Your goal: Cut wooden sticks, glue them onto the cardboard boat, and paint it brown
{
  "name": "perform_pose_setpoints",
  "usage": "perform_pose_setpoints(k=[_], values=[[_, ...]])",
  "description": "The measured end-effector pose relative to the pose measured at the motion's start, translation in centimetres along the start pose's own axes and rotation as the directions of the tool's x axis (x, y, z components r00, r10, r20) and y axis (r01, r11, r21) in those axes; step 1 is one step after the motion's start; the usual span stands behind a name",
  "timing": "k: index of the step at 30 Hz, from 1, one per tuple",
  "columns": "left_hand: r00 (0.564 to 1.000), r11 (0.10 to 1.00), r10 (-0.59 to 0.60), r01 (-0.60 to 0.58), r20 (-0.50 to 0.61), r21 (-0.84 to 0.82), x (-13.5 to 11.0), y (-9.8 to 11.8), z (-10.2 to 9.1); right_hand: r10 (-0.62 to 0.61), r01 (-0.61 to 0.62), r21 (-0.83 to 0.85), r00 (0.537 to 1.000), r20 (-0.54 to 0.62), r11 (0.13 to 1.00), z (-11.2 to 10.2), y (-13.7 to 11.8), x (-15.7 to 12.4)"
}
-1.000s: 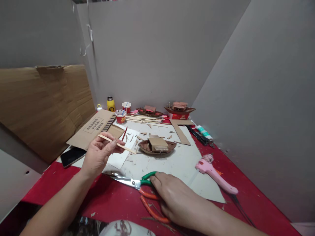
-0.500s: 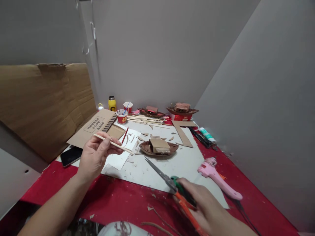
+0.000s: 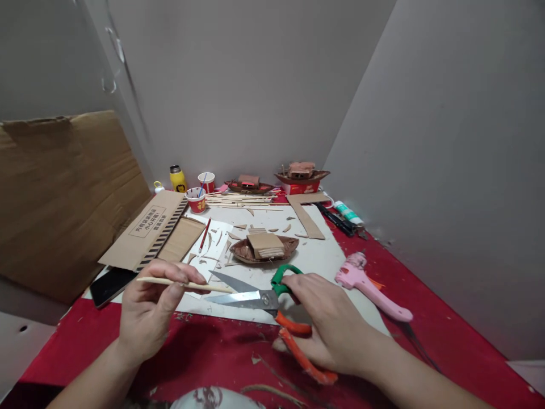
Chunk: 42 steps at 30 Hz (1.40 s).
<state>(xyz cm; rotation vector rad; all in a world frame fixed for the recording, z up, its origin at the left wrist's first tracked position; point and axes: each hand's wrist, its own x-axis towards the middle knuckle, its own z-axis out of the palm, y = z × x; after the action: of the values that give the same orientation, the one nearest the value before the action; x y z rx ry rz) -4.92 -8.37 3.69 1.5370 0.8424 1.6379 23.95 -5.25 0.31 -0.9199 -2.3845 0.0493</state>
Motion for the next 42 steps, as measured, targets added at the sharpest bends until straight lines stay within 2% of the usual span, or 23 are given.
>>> perform_pose_setpoints(k=[6,17,24,31,36,42], values=[[0.999,0.999,-0.022,0.021,0.033,0.04,0.3,-0.1,0.3,-0.015,0.015,0.0,1.0,0.003,1.0,0.3,0.7,-0.1],[0.998,0.995,-0.033,0.029,0.046,0.091,0.4,-0.1,0.5,0.01,-0.017,0.101,0.997,0.075,0.995,0.2,0.5,-0.6],[0.998,0.995,-0.044,0.04,0.038,0.092,0.4,-0.1,0.6,0.037,-0.044,0.067,0.995,0.097,0.997,0.2,0.6,-0.5],[0.999,0.994,-0.028,0.025,0.03,0.103,0.4,-0.3,0.5,0.01,-0.013,0.029,0.997,0.08,1.0,0.3,0.6,-0.5],[0.994,0.996,0.039,-0.047,0.106,0.074,0.2,-0.9,0.1,-0.012,0.011,0.057,1.0,0.023,0.998,0.3,0.7,-0.5],[0.991,0.996,0.023,-0.033,0.134,0.077,0.2,-1.0,0.1,-0.034,0.031,0.085,0.999,0.032,0.996,0.5,0.5,-0.6]])
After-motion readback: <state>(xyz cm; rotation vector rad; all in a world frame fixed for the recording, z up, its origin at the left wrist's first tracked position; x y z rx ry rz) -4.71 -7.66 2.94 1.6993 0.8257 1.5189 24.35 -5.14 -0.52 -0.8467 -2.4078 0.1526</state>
